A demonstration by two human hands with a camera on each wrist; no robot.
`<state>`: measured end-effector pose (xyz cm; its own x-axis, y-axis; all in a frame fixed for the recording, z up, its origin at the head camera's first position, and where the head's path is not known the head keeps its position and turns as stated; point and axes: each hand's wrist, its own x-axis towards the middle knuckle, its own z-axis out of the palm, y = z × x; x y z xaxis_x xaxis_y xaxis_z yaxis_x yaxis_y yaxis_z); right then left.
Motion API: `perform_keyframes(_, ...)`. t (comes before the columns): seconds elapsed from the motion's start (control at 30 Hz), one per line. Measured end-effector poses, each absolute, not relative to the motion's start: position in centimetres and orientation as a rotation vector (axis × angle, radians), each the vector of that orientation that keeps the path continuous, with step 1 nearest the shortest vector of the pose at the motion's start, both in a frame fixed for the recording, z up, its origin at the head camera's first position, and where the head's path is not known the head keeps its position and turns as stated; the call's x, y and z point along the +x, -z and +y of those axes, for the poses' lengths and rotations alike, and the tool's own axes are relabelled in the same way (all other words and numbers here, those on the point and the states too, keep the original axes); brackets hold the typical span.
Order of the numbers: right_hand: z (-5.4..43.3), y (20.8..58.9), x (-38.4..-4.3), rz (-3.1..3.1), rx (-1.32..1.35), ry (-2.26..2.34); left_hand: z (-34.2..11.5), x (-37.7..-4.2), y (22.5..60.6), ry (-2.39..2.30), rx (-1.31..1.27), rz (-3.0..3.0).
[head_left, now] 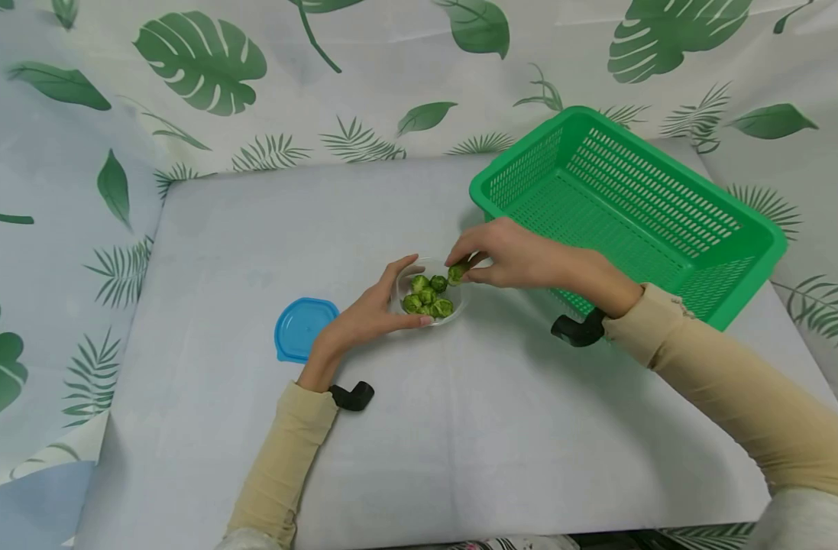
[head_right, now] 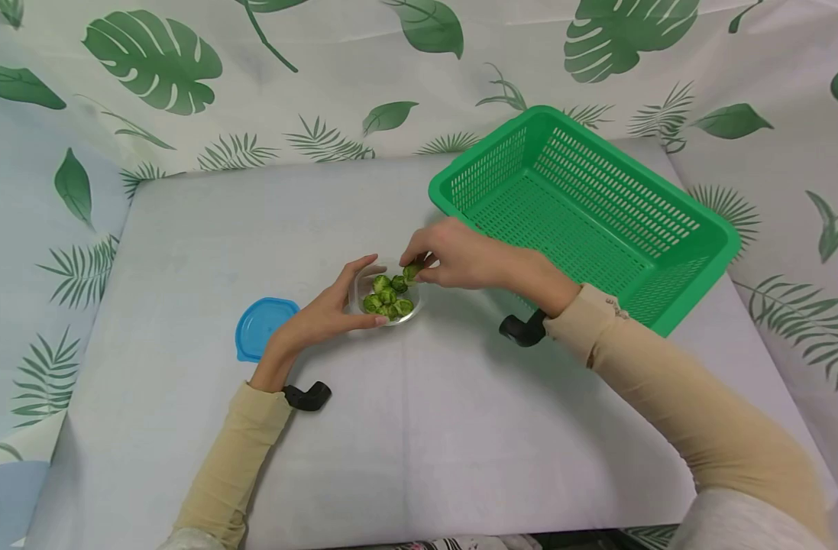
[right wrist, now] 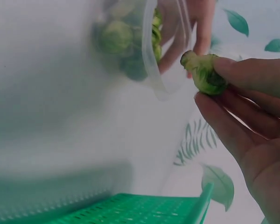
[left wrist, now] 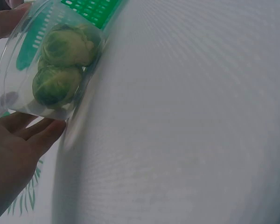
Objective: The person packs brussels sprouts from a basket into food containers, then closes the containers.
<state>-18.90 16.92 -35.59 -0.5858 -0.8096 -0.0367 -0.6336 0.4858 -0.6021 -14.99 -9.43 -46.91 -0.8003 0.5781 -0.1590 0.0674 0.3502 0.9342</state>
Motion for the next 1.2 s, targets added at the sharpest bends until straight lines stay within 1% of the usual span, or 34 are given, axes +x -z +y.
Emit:
perform_keyframes(0.33,15.5,36.7,-18.4,2.409,-1.293,0.681,-9.2,-15.0,46.8,-1.457,0.559,2.141)
perform_keyframes(0.47,14.4,37.2,-18.1,2.414,-1.360,0.561,-9.3,-14.8,46.8,-1.443,0.542,2.160)
perform_keyframes(0.63,13.2,37.5,-17.5,2.430,-1.383,0.363,-9.5,-14.7,46.8,-1.443,0.552,2.168)
perform_keyframes(0.83,12.9,37.4,-17.3,2.485,-1.370,0.143,-9.5,-14.8,46.7,-1.468,0.578,2.151)
perform_keyframes(1.0,12.8,37.6,-17.4,2.487,-1.357,0.085,-9.4,-14.8,46.7,-1.468,0.571,2.143)
perform_keyframes(1.2,12.4,38.4,-17.4,2.527,-1.419,0.015,-9.4,-14.9,46.7,-1.451,0.551,2.148)
